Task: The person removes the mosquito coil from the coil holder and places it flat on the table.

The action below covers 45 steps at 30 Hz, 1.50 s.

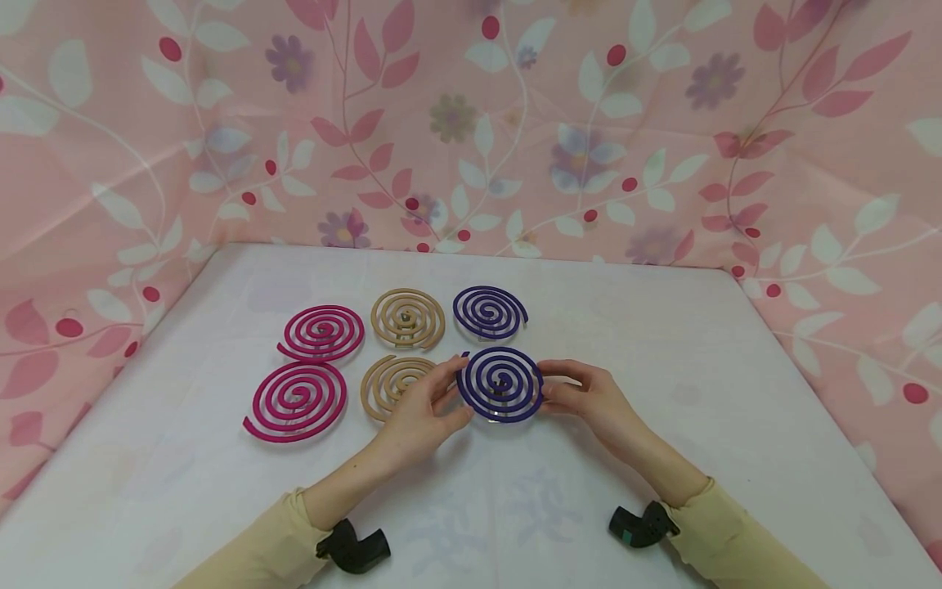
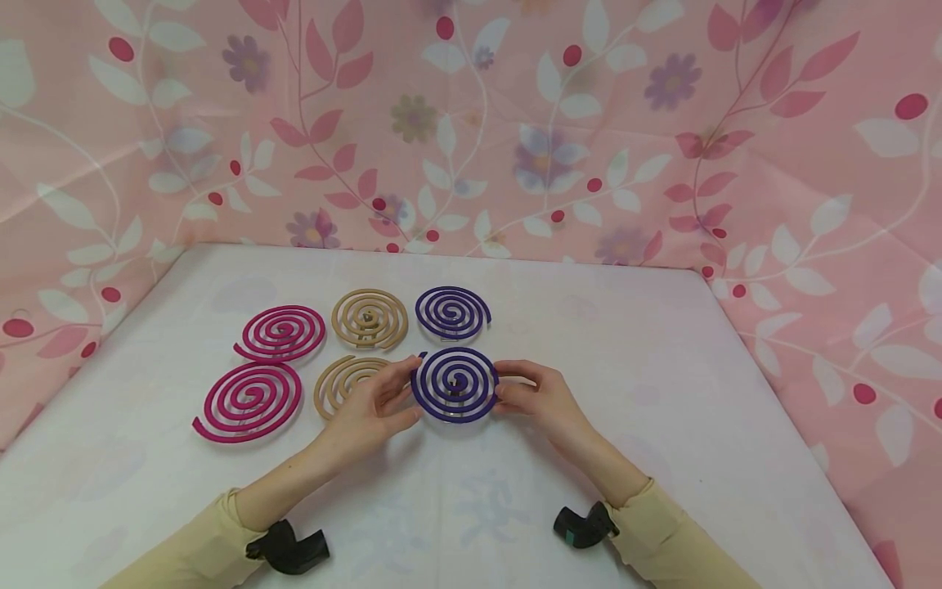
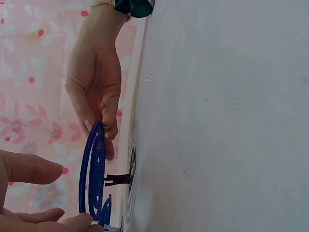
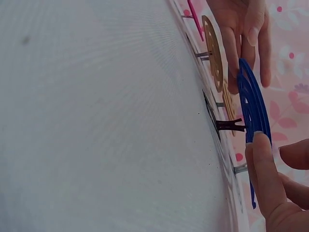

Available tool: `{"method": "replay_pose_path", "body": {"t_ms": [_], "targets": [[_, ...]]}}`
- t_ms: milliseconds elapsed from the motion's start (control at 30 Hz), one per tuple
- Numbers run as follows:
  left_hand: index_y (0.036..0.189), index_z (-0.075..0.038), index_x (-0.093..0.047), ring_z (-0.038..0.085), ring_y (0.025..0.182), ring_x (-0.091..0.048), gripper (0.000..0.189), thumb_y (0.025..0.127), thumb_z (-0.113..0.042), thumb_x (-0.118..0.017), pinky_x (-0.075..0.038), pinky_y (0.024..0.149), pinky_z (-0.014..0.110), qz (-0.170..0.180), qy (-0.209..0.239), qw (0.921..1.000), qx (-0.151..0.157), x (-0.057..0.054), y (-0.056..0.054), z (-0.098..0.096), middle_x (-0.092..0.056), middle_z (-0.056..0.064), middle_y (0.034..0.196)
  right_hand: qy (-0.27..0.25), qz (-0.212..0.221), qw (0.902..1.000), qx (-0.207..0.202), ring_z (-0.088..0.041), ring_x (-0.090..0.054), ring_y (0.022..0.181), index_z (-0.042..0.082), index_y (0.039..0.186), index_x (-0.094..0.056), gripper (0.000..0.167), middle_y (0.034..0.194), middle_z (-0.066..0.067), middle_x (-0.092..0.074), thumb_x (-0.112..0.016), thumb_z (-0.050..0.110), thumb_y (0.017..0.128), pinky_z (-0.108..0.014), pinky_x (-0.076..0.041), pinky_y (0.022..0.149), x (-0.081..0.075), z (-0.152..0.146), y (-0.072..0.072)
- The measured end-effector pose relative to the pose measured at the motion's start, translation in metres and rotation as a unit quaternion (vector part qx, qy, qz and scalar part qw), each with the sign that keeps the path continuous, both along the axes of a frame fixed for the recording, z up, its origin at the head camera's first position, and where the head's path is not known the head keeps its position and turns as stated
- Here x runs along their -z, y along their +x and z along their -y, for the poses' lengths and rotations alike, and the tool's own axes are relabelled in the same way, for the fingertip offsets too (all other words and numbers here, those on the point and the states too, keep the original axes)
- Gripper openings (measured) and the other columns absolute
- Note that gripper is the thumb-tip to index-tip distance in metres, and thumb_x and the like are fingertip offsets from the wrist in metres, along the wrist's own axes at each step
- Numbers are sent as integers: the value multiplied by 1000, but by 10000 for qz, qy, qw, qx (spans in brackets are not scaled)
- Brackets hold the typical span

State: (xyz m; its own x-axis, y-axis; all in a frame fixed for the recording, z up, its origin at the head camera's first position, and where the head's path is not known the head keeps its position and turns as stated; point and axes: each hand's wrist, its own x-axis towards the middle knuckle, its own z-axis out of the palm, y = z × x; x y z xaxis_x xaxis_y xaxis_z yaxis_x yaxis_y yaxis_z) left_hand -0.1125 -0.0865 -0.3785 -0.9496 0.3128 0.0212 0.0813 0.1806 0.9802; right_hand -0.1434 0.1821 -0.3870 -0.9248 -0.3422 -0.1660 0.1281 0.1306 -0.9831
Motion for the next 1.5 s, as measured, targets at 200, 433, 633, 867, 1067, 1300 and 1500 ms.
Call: {"method": "replay_pose_path", "body": {"t_ms": [200, 433, 633, 867, 1067, 1300, 1500], "targets": [[144, 8, -42, 38, 142, -40, 60, 88, 7, -64, -39, 112, 42, 32, 150, 9999, 14, 1, 0, -2, -39, 25, 155, -5, 68, 10000, 41, -13, -71, 93, -6, 141, -48, 47, 136, -29, -56, -61, 7, 97, -34, -59, 90, 0, -1, 0], [143, 9, -43, 40, 141, -42, 59, 88, 10, -62, -42, 109, 44, 171, 517, 9985, -49, 3, 0, -5, -40, 27, 153, 109, 46, 9999, 81, -16, -72, 92, -3, 140, -51, 48, 135, -28, -57, -65, 9, 96, -35, -59, 89, 0, -5, -1], [141, 5, -48, 38, 140, -44, 54, 90, 7, -63, -41, 111, 50, -50, 626, 9976, -279, 0, -6, -13, -47, 24, 149, 431, -193, 9985, 280, -17, -72, 96, 4, 137, -56, 46, 137, -20, -59, -68, 13, 94, -32, -59, 88, -8, -11, -6], [141, 2, -51, 36, 135, -50, 51, 91, 3, -63, -44, 109, 50, -362, 525, 9967, -504, -9, -17, -25, -52, 21, 146, 419, -377, 9972, 501, -15, -71, 98, 3, 137, -56, 46, 143, -17, -54, -69, 15, 94, -30, -59, 88, -16, -21, -13], [143, 0, -50, 32, 134, -53, 52, 93, -3, -64, -51, 103, 38, -277, 801, 9941, -677, -14, -27, -40, -51, 18, 148, 231, -547, 9955, 743, -13, -71, 98, 0, 137, -56, 46, 139, -18, -55, -69, 14, 95, -30, -59, 88, -21, -31, -17], [144, 1, -48, 33, 132, -54, 51, 95, -3, -63, -52, 101, 37, -186, 1049, 9917, -726, -15, -35, -53, -52, 19, 147, -266, -346, 9939, 1011, -11, -71, 97, -4, 138, -52, 50, 131, -10, -60, -69, 13, 94, -28, -58, 89, -23, -38, -22], [144, 0, -47, 32, 132, -54, 52, 95, -1, -63, -51, 103, 37, -20, 1190, 9899, -764, -18, -42, -68, -51, 17, 148, -867, -132, 9889, 1202, -9, -71, 98, -3, 138, -51, 49, 122, -1, -65, -68, 12, 95, -26, -57, 89, -26, -45, -26]]}}
